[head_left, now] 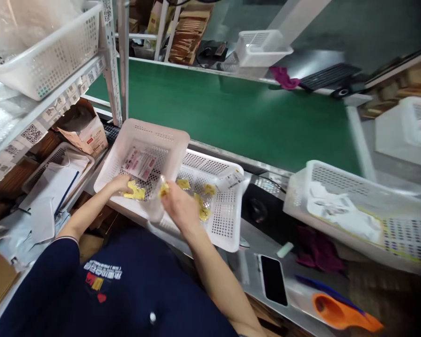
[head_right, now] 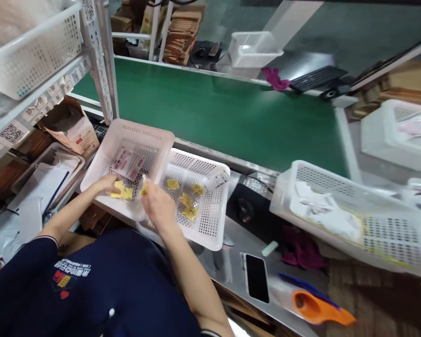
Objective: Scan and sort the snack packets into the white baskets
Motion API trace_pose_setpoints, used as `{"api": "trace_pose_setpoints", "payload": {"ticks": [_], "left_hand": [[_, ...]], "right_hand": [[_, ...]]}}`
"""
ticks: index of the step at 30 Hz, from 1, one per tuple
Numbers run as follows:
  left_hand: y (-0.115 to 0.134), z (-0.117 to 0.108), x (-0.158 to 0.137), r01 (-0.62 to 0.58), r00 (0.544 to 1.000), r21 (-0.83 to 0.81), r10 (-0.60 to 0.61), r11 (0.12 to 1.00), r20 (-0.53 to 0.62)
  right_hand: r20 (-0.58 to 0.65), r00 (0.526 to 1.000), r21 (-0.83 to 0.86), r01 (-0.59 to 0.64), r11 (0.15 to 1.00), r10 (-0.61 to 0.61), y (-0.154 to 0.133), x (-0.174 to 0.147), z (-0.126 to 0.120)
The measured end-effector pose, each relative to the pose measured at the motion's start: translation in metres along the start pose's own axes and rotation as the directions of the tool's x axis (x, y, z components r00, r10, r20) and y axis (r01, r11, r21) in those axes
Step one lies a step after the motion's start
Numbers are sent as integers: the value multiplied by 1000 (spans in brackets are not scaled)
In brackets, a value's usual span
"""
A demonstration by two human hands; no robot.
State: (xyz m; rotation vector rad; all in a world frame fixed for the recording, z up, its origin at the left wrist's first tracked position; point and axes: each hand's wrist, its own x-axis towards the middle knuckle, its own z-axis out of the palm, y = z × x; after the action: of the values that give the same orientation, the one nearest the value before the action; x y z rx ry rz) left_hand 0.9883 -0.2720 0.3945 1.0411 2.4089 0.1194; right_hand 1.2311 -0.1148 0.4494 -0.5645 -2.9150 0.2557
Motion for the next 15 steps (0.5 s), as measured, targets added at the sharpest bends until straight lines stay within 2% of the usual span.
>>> {"api": "trace_pose_setpoints", "payload": {"ticks": [2, 3, 4, 5, 6, 8, 10, 11, 13, 15], "left_hand": [[-1, -4, -3, -13, 1000, -27, 13, 1000, -3], [0, -5, -5, -42, 999, -54, 41, 998, -15], [0, -7, -8, -86, 996, -97, 84, 992, -31], [1, -7, -11, -144, 989, -156, 137, 977, -54], [3, -8, -13, -209, 977, -228, 195, 951, -82], [9, -9, -19, -326, 945, -371, 294, 870, -140], [16, -8, -23, -385, 923, -448, 350, 807, -163], [19, -8, -25, -396, 918, -453, 361, 799, -166], [22, -6, -27, -375, 927, -394, 338, 839, -161], [21, -4, -29, -333, 942, -319, 299, 887, -152]], "right_hand": [[-275, 958, 57, -71, 996, 84, 39, -12, -1], [-348, 930, 64, -104, 993, 120, 55, -16, -1], [-376, 917, 68, -118, 991, 135, 66, -18, 0], [-360, 925, 79, -101, 992, 123, 72, -18, 1], [-308, 948, 102, -50, 993, 79, 71, -15, 2], [-124, 988, 154, 107, 982, -88, 51, -3, 5], [104, 968, 135, 215, 967, -230, 18, 15, 8], [206, 945, 92, 241, 966, -255, 2, 26, 11], [325, 913, 30, 252, 967, -248, -24, 46, 19], [364, 903, 16, 241, 970, -230, -36, 60, 29]]}}
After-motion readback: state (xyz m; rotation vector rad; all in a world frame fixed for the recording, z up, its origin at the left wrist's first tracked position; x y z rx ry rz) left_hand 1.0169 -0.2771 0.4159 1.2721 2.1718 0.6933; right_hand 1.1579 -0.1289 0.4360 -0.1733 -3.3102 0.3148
